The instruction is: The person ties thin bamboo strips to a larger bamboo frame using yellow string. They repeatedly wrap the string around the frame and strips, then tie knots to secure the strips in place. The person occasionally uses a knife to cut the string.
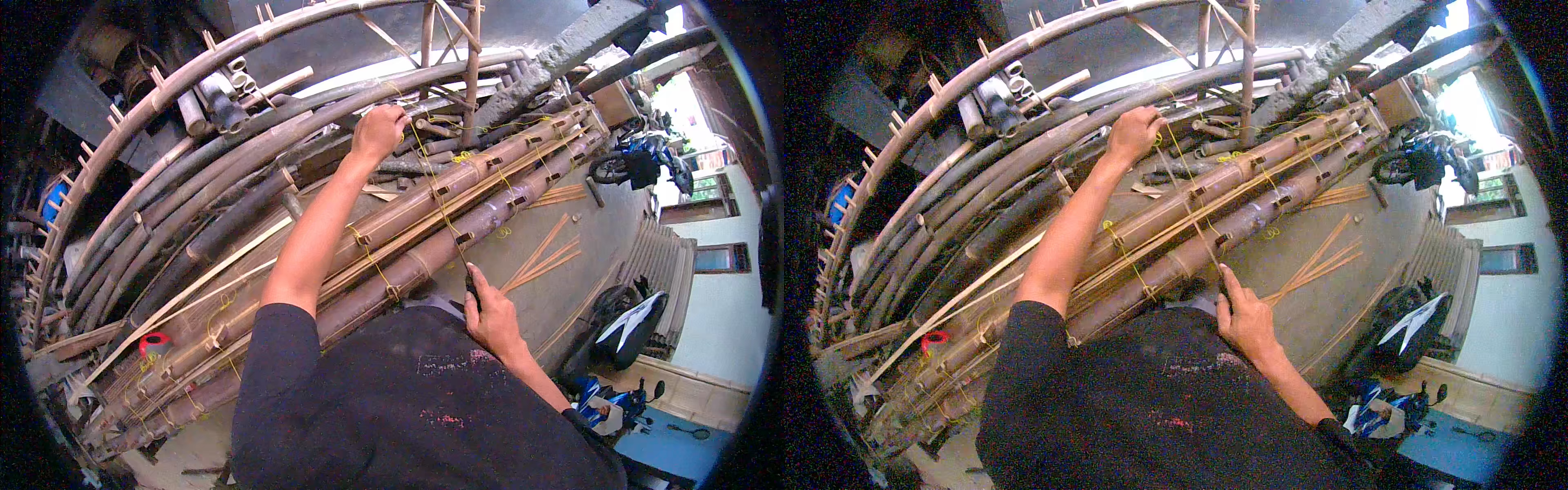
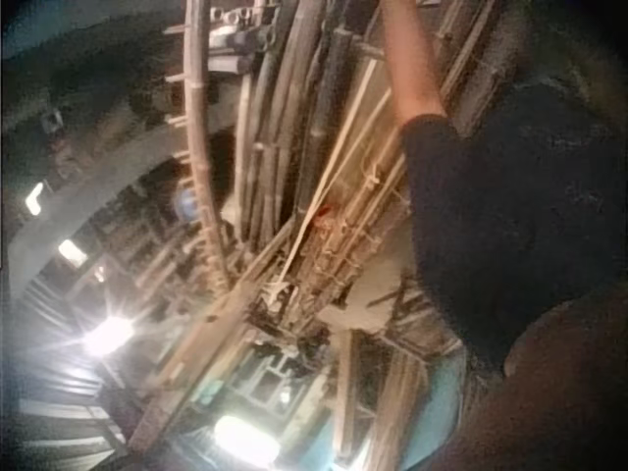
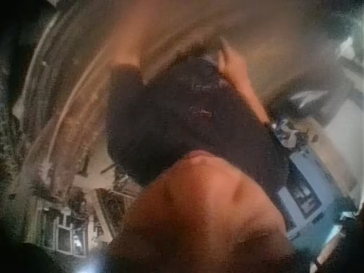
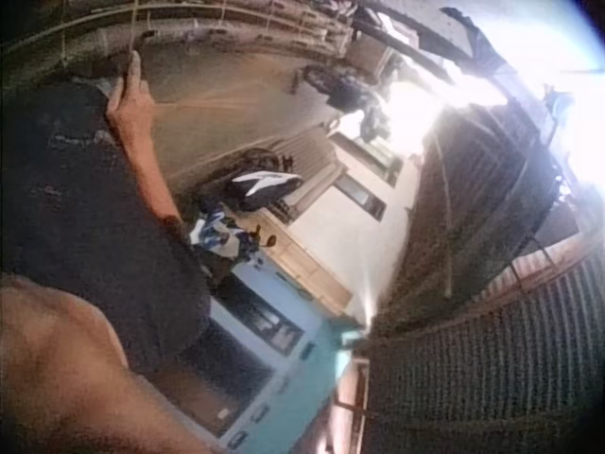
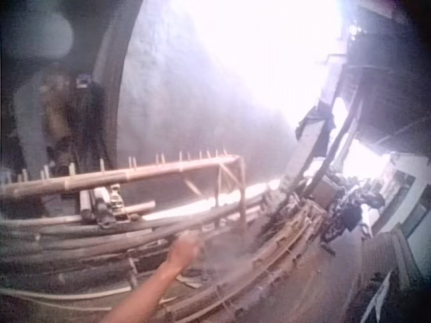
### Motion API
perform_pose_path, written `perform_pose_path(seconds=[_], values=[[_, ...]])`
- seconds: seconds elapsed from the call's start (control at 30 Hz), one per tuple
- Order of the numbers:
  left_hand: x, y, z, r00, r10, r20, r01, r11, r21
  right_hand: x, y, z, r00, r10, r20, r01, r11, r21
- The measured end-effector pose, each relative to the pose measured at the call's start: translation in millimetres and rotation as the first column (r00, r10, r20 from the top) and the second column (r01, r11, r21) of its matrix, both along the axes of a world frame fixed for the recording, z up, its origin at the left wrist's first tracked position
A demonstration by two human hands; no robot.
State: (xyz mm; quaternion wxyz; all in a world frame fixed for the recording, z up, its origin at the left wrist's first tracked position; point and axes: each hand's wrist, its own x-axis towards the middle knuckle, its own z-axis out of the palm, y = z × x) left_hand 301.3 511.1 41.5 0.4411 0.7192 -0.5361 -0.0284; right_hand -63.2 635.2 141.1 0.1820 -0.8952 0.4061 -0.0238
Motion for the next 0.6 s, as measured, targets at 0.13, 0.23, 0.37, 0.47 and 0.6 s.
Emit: perform_pose_path(seconds=[0.13,0.23,0.37,0.47,0.6], values=[[-6,7,-5,0.999,-0.023,-0.030,0.022,0.999,-0.035,-12,-4,-10,0.983,-0.052,-0.177,0.064,0.996,0.059],[-1,4,6,1.000,0.011,-0.010,-0.011,1.000,-0.025,3,2,12,1.000,-0.013,-0.007,0.013,0.997,0.070],[-6,10,10,0.999,0.044,-0.003,-0.044,0.995,0.086,1,7,20,0.979,-0.031,0.203,0.010,0.995,0.101],[-8,14,-6,0.998,0.016,-0.058,-0.014,0.999,0.029,-19,-6,-9,0.941,-0.109,0.321,0.100,0.994,0.046],[-45,24,-45,0.806,-0.582,-0.111,0.586,0.810,0.009,-23,-12,-36,0.767,-0.466,0.441,0.257,0.853,0.454]])
